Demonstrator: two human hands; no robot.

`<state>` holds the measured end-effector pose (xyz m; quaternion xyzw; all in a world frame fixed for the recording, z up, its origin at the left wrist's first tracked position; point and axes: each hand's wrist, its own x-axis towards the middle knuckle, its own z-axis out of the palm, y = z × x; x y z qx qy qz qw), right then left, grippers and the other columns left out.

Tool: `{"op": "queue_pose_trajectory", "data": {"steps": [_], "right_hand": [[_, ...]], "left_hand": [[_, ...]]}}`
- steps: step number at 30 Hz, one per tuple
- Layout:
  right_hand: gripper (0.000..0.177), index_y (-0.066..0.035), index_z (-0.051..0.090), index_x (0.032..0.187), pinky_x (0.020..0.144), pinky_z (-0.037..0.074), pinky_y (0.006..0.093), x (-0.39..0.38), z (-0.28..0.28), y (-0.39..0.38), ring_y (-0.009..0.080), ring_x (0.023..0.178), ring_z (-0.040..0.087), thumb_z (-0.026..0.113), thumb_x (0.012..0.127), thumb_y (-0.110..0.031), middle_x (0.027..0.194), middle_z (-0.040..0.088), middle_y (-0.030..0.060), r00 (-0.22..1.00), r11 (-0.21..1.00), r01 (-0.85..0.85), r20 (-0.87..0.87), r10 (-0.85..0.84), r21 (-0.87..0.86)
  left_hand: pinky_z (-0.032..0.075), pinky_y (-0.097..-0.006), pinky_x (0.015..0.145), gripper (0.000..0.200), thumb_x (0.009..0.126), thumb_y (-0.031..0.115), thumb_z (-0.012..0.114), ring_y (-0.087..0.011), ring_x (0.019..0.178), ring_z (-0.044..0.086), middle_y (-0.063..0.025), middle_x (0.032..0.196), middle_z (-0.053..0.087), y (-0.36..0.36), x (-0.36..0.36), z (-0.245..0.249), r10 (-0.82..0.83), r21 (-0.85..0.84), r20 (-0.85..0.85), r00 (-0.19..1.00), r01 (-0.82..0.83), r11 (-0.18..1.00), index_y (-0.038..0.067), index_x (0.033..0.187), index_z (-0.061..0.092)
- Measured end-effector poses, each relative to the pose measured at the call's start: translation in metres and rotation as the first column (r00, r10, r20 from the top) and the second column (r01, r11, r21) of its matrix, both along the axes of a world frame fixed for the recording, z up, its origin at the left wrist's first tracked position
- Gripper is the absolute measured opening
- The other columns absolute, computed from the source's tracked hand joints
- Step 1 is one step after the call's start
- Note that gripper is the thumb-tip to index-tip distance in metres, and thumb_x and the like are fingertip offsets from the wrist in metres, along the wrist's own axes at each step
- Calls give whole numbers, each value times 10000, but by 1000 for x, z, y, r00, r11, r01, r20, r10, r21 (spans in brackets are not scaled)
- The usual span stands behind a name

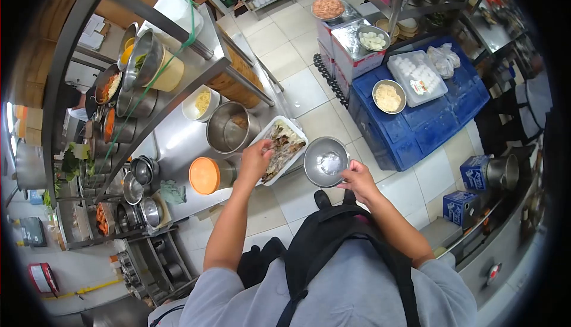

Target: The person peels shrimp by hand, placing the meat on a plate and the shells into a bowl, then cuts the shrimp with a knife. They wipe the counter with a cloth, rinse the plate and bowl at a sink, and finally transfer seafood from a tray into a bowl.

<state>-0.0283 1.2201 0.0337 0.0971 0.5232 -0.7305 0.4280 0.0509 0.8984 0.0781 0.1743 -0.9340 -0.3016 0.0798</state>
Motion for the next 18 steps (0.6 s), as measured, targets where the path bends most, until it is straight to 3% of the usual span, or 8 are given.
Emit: {"op": "queue_pose_trajectory", "data": {"steps": [5, 8, 10, 11, 13, 15, 16, 18], "right_hand": [[206, -115, 470, 781, 701, 625, 379, 4, 0, 30, 155, 768, 628, 629, 860, -11, 852, 575, 29, 994, 992, 110, 16, -110, -64], [179, -112, 487, 802, 702, 624, 387, 8, 10, 45, 159, 778, 629, 626, 859, -15, 852, 576, 26, 981, 979, 195, 13, -194, -55], [140, -101, 518, 836, 704, 625, 398, 12, 20, 64, 163, 789, 630, 633, 849, -22, 850, 575, 22, 952, 952, 306, 31, -306, -11], [134, -102, 529, 848, 695, 628, 403, 15, 8, 77, 161, 785, 625, 640, 844, -29, 842, 568, 20, 933, 933, 359, 26, -359, -3], [138, -117, 539, 849, 661, 635, 408, 30, -35, 111, 151, 763, 601, 654, 844, -42, 817, 532, 10, 872, 872, 490, 15, -490, 7], [194, -121, 495, 782, 640, 637, 399, 50, -31, 151, 129, 699, 568, 667, 846, -56, 772, 484, -7, 767, 765, 641, -68, -638, 62], [213, -115, 479, 763, 633, 641, 396, 63, -32, 179, 127, 671, 564, 668, 845, -62, 756, 474, -9, 719, 709, 694, -82, -690, 121], [212, -111, 482, 769, 627, 637, 379, 100, -33, 229, 128, 664, 571, 673, 851, -71, 748, 481, -7, 521, 491, 851, -189, -832, 185]], "left_hand": [[531, -408, 744, 213, 884, 77, 683, -351, 777, 668, -178, 933, 703, 39, -30, 21, 27, 1, -188, 982, -27, 1000, 4, 1084, 669], [521, -411, 732, 133, 903, 70, 649, -362, 774, 654, -185, 934, 689, 68, -38, 35, -80, 182, -119, 990, 101, 978, 0, 1015, 659], [516, -375, 735, 99, 931, 84, 612, -312, 774, 650, -150, 904, 675, 87, -47, 37, -249, 42, -136, 959, 256, 966, 1, 979, 639], [497, -404, 780, 117, 964, 115, 557, -349, 833, 629, -166, 905, 657, 94, -55, 29, -278, 24, -137, 951, 284, 959, 13, 990, 608], [405, -446, 1073, 387, 1011, 201, 472, -390, 1239, 541, -255, 1325, 573, 92, -60, -11, -261, 10, 82, 962, 261, 965, -27, 1317, 536], [433, -448, 1014, 362, 1036, 192, 403, -393, 1134, 569, -252, 1251, 607, 66, -79, -79, -430, -27, -29, 902, 430, 903, -45, 1268, 546], [442, -445, 757, 255, 1031, 181, 395, -352, 802, 522, -248, 931, 598, 113, -83, -30, -439, 65, -42, 898, 440, 895, -30, 1017, 537], [376, -488, 645, 247, 994, 177, 427, -398, 671, 411, -257, 756, 487, 139, -99, -40, -558, 47, -84, 826, 562, 826, -35, 875, 474]]}}
